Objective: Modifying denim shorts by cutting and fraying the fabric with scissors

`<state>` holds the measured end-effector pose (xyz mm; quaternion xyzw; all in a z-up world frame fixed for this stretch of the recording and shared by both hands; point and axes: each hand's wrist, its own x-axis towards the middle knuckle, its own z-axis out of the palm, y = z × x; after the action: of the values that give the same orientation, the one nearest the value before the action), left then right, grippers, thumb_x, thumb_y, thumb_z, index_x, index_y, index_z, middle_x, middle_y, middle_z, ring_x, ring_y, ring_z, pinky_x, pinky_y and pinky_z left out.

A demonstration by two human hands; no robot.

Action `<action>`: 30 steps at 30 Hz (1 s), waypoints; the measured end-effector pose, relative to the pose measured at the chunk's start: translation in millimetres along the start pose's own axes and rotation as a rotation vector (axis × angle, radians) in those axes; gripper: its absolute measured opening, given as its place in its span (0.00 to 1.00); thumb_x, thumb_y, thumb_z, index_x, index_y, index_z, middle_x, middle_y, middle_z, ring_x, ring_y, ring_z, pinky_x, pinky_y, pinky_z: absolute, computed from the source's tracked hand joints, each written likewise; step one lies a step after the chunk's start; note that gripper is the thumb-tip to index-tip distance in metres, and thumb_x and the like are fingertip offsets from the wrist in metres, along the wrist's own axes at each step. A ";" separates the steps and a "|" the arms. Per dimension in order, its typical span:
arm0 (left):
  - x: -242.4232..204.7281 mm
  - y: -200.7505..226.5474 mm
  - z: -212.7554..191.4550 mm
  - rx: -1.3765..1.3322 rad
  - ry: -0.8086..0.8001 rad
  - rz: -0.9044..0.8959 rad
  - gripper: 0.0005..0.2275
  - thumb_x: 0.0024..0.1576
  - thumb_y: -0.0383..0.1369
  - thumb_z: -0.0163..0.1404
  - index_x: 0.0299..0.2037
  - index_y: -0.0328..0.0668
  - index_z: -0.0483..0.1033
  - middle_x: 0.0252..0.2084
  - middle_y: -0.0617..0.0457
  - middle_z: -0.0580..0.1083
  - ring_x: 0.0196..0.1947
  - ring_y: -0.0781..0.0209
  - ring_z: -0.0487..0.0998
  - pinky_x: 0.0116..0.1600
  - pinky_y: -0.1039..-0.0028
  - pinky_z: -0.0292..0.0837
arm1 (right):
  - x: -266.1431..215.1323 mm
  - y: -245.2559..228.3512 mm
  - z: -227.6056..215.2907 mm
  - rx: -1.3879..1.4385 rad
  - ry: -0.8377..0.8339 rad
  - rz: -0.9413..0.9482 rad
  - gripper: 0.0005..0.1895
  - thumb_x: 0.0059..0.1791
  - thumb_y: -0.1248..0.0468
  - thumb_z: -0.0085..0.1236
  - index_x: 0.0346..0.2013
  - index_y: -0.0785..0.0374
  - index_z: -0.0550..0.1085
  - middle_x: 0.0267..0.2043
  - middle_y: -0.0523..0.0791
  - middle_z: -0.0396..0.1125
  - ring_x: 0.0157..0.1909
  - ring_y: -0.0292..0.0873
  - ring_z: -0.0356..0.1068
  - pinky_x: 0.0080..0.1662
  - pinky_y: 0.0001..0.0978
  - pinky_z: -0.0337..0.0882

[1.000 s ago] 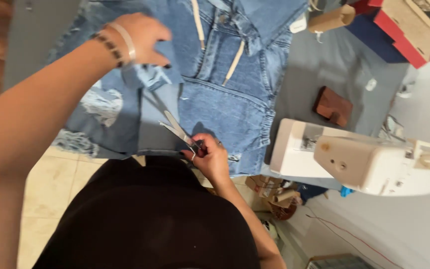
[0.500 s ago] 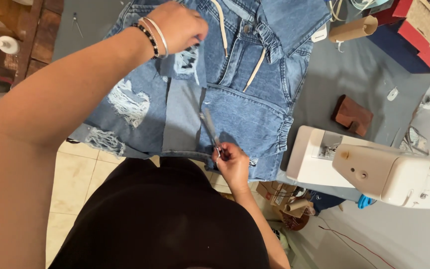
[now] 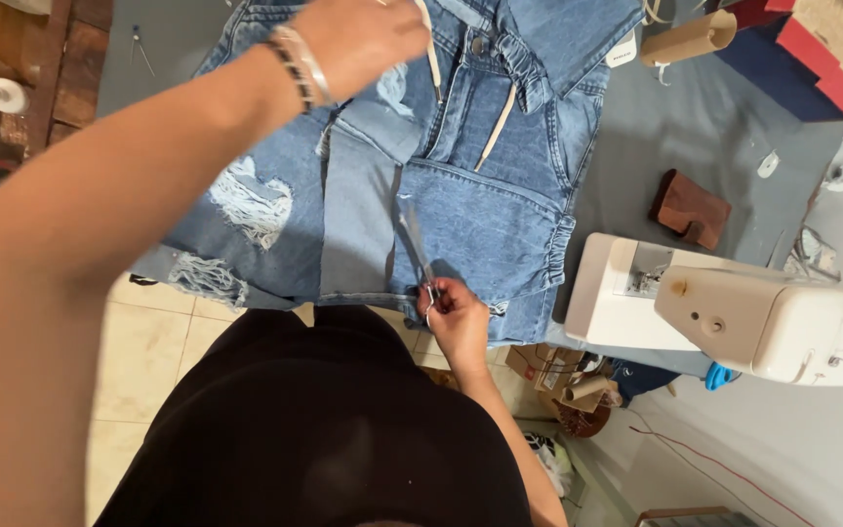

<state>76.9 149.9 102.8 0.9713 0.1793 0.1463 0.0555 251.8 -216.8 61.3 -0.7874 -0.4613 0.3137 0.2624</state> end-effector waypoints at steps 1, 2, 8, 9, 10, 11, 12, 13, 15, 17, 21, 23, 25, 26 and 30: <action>-16.6 -1.8 -5.1 0.000 -0.003 0.003 0.14 0.56 0.19 0.54 0.52 0.35 0.74 0.47 0.44 0.76 0.44 0.51 0.78 0.40 0.71 0.83 | -0.7 -0.3 -0.3 0.004 0.001 0.003 0.05 0.46 0.63 0.67 0.36 0.56 0.80 0.20 0.34 0.65 0.23 0.28 0.58 0.30 0.22 0.62; -32.7 -3.5 -10.6 -0.047 0.069 -0.092 0.11 0.60 0.23 0.52 0.52 0.37 0.76 0.46 0.43 0.77 0.44 0.47 0.79 0.40 0.63 0.80 | -1.3 -0.5 -1.3 0.008 0.011 -0.003 0.04 0.47 0.62 0.66 0.35 0.56 0.79 0.21 0.34 0.66 0.24 0.27 0.58 0.31 0.22 0.63; -129.0 61.0 -39.5 -0.393 -0.278 -0.640 0.04 0.64 0.33 0.48 0.41 0.52 0.77 0.36 0.53 0.80 0.35 0.52 0.81 0.42 0.64 0.78 | -0.9 12.0 -4.5 0.102 0.053 0.022 0.03 0.46 0.65 0.67 0.32 0.57 0.79 0.17 0.39 0.65 0.23 0.31 0.60 0.30 0.24 0.65; -148.7 81.7 -35.5 -0.461 -0.389 -0.700 0.10 0.59 0.42 0.50 0.46 0.60 0.80 0.39 0.53 0.83 0.41 0.44 0.84 0.48 0.56 0.78 | -0.3 14.1 -6.0 0.142 0.073 0.047 0.04 0.44 0.67 0.68 0.32 0.58 0.80 0.13 0.44 0.66 0.20 0.34 0.64 0.29 0.26 0.68; -154.7 105.0 -18.2 -0.461 -0.388 -0.700 0.10 0.59 0.42 0.50 0.46 0.60 0.80 0.39 0.53 0.83 0.41 0.44 0.84 0.48 0.56 0.78 | -1.5 19.5 -7.3 0.142 0.073 0.046 0.04 0.44 0.67 0.68 0.32 0.58 0.80 0.13 0.44 0.66 0.20 0.34 0.64 0.29 0.26 0.68; -161.5 129.4 -1.0 -0.687 -0.389 -0.665 0.12 0.58 0.40 0.49 0.50 0.55 0.79 0.41 0.48 0.82 0.42 0.42 0.84 0.48 0.55 0.78 | -1.1 25.0 -9.7 0.259 0.061 0.082 0.04 0.45 0.67 0.68 0.33 0.59 0.79 0.15 0.43 0.67 0.23 0.33 0.63 0.30 0.24 0.68; -168.6 153.7 16.1 -0.912 -0.382 -0.622 0.14 0.58 0.37 0.49 0.53 0.51 0.79 0.42 0.43 0.82 0.43 0.40 0.83 0.48 0.54 0.78 | -1.1 30.0 -11.6 0.376 0.047 0.119 0.04 0.46 0.68 0.67 0.34 0.61 0.79 0.17 0.42 0.69 0.25 0.31 0.63 0.32 0.22 0.69; -163.1 169.3 28.1 -0.911 -0.372 -0.630 0.14 0.58 0.37 0.49 0.53 0.51 0.79 0.42 0.43 0.82 0.43 0.40 0.83 0.48 0.54 0.78 | 0.2 30.4 -16.4 0.373 0.040 0.110 0.04 0.46 0.68 0.67 0.34 0.61 0.79 0.17 0.42 0.69 0.25 0.31 0.63 0.32 0.22 0.69; -150.2 200.0 53.0 -1.129 -0.229 -0.614 0.18 0.58 0.42 0.52 0.56 0.45 0.77 0.47 0.42 0.81 0.50 0.40 0.80 0.52 0.53 0.76 | 2.0 31.3 -26.4 0.425 0.011 0.131 0.06 0.47 0.67 0.68 0.34 0.62 0.78 0.19 0.39 0.70 0.26 0.29 0.64 0.33 0.19 0.67; -133.3 205.1 70.4 -1.473 -0.244 -0.870 0.25 0.56 0.41 0.57 0.59 0.33 0.71 0.51 0.35 0.78 0.49 0.43 0.81 0.51 0.59 0.79 | 6.3 35.9 -27.4 0.424 -0.003 0.118 0.06 0.46 0.67 0.69 0.35 0.63 0.78 0.20 0.40 0.70 0.26 0.29 0.64 0.33 0.19 0.67; -100.0 202.7 76.0 -1.883 -0.298 -1.243 0.29 0.55 0.43 0.63 0.59 0.27 0.71 0.49 0.33 0.79 0.44 0.48 0.84 0.46 0.65 0.85 | 5.7 30.9 -23.6 0.431 -0.045 0.096 0.07 0.45 0.67 0.71 0.34 0.63 0.79 0.20 0.41 0.71 0.26 0.29 0.65 0.33 0.18 0.67; -101.0 212.2 89.0 -1.877 -0.200 -1.278 0.23 0.51 0.43 0.66 0.40 0.36 0.66 0.35 0.42 0.73 0.35 0.53 0.80 0.38 0.67 0.82 | -0.1 27.3 -24.0 0.435 -0.085 0.079 0.06 0.46 0.67 0.70 0.33 0.64 0.79 0.20 0.41 0.70 0.26 0.29 0.64 0.32 0.18 0.66; -100.9 220.3 104.4 -1.867 -0.109 -1.307 0.24 0.48 0.44 0.69 0.21 0.45 0.62 0.21 0.51 0.67 0.26 0.59 0.76 0.31 0.70 0.78 | -6.6 22.3 -30.6 0.442 -0.119 0.063 0.05 0.47 0.67 0.68 0.32 0.64 0.78 0.19 0.41 0.69 0.25 0.29 0.63 0.32 0.18 0.65; -101.2 224.3 113.2 -1.870 -0.139 -1.289 0.18 0.48 0.41 0.68 0.25 0.42 0.69 0.23 0.53 0.72 0.26 0.61 0.77 0.30 0.71 0.79 | -10.3 19.0 -36.9 0.470 -0.152 0.041 0.07 0.47 0.66 0.69 0.31 0.63 0.77 0.19 0.41 0.68 0.26 0.30 0.62 0.33 0.19 0.65; -110.3 240.0 155.6 -2.114 -0.202 -1.290 0.16 0.52 0.29 0.65 0.48 0.30 0.78 0.40 0.39 0.80 0.39 0.48 0.84 0.41 0.55 0.83 | -37.0 42.4 -60.9 0.564 -0.276 -0.002 0.23 0.50 0.44 0.60 0.30 0.62 0.72 0.24 0.46 0.68 0.31 0.38 0.63 0.37 0.28 0.63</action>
<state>105.4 -122.1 -35.9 0.1920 0.4131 0.0897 0.8857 306.5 -275.8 81.3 -0.6328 -0.3883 0.5331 0.4058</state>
